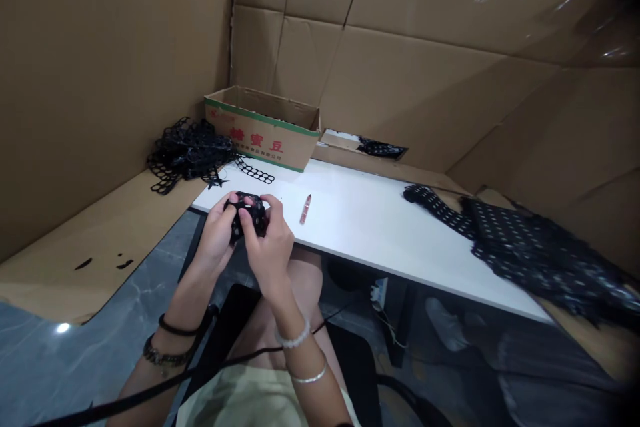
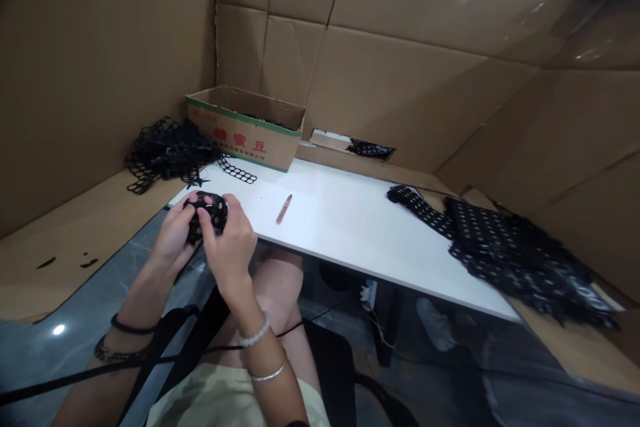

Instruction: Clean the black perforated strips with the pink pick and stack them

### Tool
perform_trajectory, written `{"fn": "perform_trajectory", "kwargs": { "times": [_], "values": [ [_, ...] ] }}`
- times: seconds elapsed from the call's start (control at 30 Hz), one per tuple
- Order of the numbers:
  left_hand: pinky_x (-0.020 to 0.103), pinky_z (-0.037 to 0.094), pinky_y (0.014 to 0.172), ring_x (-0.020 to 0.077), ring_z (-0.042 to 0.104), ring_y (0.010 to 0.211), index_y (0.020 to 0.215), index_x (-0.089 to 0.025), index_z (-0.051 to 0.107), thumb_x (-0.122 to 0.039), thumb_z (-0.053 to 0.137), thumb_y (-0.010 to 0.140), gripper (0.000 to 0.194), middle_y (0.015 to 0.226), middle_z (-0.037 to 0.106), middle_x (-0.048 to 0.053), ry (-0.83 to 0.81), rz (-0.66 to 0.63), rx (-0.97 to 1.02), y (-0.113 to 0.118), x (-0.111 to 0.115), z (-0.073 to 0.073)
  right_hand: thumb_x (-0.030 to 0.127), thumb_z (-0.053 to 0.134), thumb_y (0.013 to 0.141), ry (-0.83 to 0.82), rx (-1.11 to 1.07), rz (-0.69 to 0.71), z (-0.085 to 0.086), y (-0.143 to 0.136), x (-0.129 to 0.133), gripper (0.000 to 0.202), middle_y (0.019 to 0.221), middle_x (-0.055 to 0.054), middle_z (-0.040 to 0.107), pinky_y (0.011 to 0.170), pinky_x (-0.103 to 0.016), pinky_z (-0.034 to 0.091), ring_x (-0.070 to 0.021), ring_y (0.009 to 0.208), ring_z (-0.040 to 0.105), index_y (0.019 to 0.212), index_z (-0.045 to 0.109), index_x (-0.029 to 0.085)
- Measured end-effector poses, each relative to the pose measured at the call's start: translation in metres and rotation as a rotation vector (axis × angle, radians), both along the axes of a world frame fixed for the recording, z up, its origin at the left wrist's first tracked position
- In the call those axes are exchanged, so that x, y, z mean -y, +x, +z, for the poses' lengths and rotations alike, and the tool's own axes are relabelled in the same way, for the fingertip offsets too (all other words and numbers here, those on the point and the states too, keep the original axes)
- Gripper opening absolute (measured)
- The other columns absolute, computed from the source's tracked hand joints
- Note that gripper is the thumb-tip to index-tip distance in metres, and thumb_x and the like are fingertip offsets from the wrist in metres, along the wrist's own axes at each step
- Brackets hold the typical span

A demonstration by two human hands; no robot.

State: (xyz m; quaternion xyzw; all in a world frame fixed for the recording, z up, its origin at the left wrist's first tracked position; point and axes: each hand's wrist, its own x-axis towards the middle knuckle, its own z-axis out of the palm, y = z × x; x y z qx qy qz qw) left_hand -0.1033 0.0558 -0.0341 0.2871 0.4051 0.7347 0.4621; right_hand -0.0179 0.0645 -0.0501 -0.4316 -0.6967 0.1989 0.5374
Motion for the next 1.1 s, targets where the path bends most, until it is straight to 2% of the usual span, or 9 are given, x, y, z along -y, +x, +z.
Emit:
{"fn": "perform_trajectory", "kwargs": {
  "times": [0.1, 0.27, 0.57, 0.67, 0.77, 0.87, 0.93, 1.0, 1.1],
  "values": [
    [0.018, 0.047, 0.063, 0.0085, 0.057, 0.066, 0.079, -0.018, 0.054, -0.022, 0.062, 0.071, 0.012, 0.078, 0.06, -0.002, -0.028, -0.017, 0.114, 0.001, 0.002, 0.003, 0.041, 0.047, 0.089, 0.111, 0.039, -0.019, 0.001, 0.0, 0.002, 0.035, 0.102, -0.009, 0.064, 0.082, -0.029, 0.043, -0.0196, 0.093, 0.059, 0.113, 0.055, 0.017],
    [0.018, 0.05, 0.066, 0.0085, 0.059, 0.068, 0.076, -0.018, 0.054, -0.018, 0.062, 0.072, 0.009, 0.075, 0.061, -0.002, -0.022, -0.022, 0.178, 0.003, 0.002, 0.002, 0.041, 0.046, 0.089, 0.095, 0.046, -0.056, 0.002, 0.003, 0.004, 0.04, 0.105, -0.013, 0.063, 0.086, -0.034, 0.044, -0.0223, 0.097, 0.058, 0.117, 0.057, 0.015],
    [0.024, 0.053, 0.06, 0.0142, 0.061, 0.067, 0.074, -0.018, 0.057, -0.024, 0.058, 0.076, 0.007, 0.07, 0.062, 0.002, -0.09, -0.066, 0.1, -0.002, 0.0, -0.004, 0.046, 0.055, 0.082, 0.099, 0.035, 0.03, 0.007, 0.01, 0.013, 0.048, 0.098, -0.01, 0.062, 0.075, -0.031, 0.046, -0.0194, 0.079, 0.056, 0.122, 0.055, 0.018],
    [0.023, 0.05, 0.056, 0.0137, 0.059, 0.064, 0.075, -0.017, 0.058, -0.024, 0.061, 0.073, 0.008, 0.07, 0.063, 0.002, -0.075, -0.108, 0.027, -0.004, 0.001, -0.002, 0.046, 0.049, 0.085, 0.063, -0.057, 0.082, 0.007, 0.022, 0.011, 0.043, 0.08, -0.005, 0.059, 0.066, -0.029, 0.044, -0.0157, 0.066, 0.052, 0.116, 0.056, 0.017],
    [0.022, 0.045, 0.053, 0.0124, 0.056, 0.061, 0.079, -0.018, 0.059, -0.026, 0.061, 0.072, 0.011, 0.075, 0.063, 0.002, -0.026, -0.177, -0.233, -0.012, 0.003, 0.0, 0.039, 0.034, 0.092, -0.001, -0.063, -0.066, 0.006, 0.045, -0.01, 0.036, 0.067, -0.001, 0.052, 0.063, -0.027, 0.04, -0.0142, 0.06, 0.048, 0.11, 0.057, 0.018],
    [0.025, 0.044, 0.059, 0.0152, 0.055, 0.067, 0.08, -0.018, 0.062, -0.024, 0.055, 0.076, 0.01, 0.081, 0.063, 0.004, 0.013, -0.111, -0.769, -0.023, 0.003, -0.002, 0.024, 0.031, 0.092, -0.091, 0.255, -0.239, -0.002, 0.073, -0.049, 0.035, 0.085, -0.007, 0.057, 0.068, -0.029, 0.039, -0.0184, 0.077, 0.053, 0.116, 0.055, 0.02],
    [0.028, 0.043, 0.065, 0.0175, 0.055, 0.072, 0.086, -0.018, 0.062, -0.022, 0.055, 0.076, 0.013, 0.088, 0.062, 0.006, 0.017, 0.076, -1.105, -0.029, 0.002, -0.006, 0.011, 0.034, 0.086, -0.16, 0.593, -0.224, -0.012, 0.089, -0.076, 0.045, 0.105, -0.012, 0.055, 0.072, -0.031, 0.038, -0.0232, 0.094, 0.051, 0.125, 0.053, 0.023],
    [0.029, 0.042, 0.066, 0.0187, 0.055, 0.072, 0.098, -0.019, 0.06, -0.022, 0.056, 0.076, 0.023, 0.099, 0.06, 0.008, 0.006, 0.232, -1.292, -0.032, 0.0, -0.009, 0.004, 0.037, 0.081, -0.195, 0.873, -0.143, -0.023, 0.101, -0.097, 0.055, 0.12, -0.014, 0.049, 0.074, -0.032, 0.037, -0.0262, 0.104, 0.047, 0.13, 0.049, 0.028],
    [0.029, 0.041, 0.066, 0.022, 0.058, 0.08, 0.116, -0.021, 0.052, -0.023, 0.052, 0.08, 0.035, 0.112, 0.058, 0.01, 0.02, 0.265, -1.423, -0.032, 0.001, -0.01, 0.005, 0.037, 0.085, -0.133, 1.064, -0.031, -0.035, 0.107, -0.114, 0.046, 0.121, -0.012, 0.049, 0.078, -0.031, 0.036, -0.0242, 0.106, 0.045, 0.12, 0.058, 0.026]
  ]
}}
